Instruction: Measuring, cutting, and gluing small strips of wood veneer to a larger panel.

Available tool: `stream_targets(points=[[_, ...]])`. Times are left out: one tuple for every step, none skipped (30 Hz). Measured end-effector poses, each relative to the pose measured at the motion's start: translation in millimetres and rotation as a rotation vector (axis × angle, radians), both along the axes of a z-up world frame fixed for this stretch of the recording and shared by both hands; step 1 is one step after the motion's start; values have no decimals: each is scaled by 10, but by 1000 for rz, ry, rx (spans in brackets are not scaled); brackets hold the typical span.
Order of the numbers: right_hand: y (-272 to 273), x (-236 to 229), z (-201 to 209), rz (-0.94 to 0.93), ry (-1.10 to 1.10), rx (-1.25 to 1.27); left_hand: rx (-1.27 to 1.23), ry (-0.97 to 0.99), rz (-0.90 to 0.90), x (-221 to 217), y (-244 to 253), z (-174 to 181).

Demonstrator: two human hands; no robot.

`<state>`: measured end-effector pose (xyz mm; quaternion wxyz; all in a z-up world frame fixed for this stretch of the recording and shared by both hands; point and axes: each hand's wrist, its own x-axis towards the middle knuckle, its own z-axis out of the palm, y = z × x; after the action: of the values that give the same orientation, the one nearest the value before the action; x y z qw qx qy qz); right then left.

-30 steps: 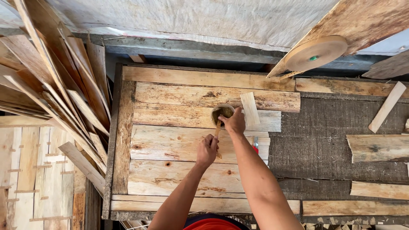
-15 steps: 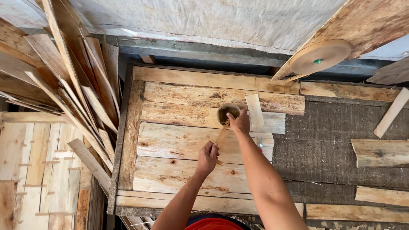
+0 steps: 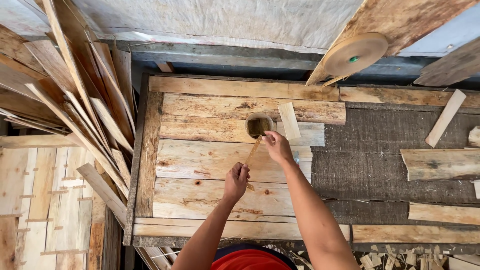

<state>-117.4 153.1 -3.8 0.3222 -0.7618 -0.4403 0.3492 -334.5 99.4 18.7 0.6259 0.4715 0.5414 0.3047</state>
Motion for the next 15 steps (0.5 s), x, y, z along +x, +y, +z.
stream_targets(points=[[-22, 21, -82, 1, 2, 4, 4, 2, 1, 0, -37, 13], [-31, 36, -165, 10, -4, 14, 12, 5, -7, -4, -73, 26], [-40, 47, -247, 18, -10, 24, 20, 8, -14, -10, -108, 40], [-56, 34, -230, 26, -6, 28, 24, 12, -6, -16, -140, 53], [-71, 20, -214, 33, 1, 32, 37, 25, -13, -21, -172, 64], [-92, 11, -198, 41, 8, 34, 49, 39, -19, -22, -209, 75], [-100, -11, -104, 50, 12, 37, 52, 42, -10, -37, -225, 129], [-124, -28, -12, 48, 24, 31, 45, 63, -19, -49, -251, 181], [-148, -41, 77, 45, 37, 24, 38, 84, -28, -58, -276, 232], [-185, -43, 91, 51, 41, 24, 38, 88, -22, -60, -320, 238], [-221, -44, 105, 52, 61, 20, 3, 85, -16, -62, -363, 245], [-224, -46, 125, 54, 82, 19, -27, 82, -9, -65, -376, 256], [-220, -38, 103, 61, 86, 23, -23, 86, -3, -71, -393, 264], [-236, -30, 74, 72, 102, 39, 6, 100, 6, -79, -424, 269], [-246, -27, 43, 83, 118, 54, 35, 115, 15, -92, -451, 270]])
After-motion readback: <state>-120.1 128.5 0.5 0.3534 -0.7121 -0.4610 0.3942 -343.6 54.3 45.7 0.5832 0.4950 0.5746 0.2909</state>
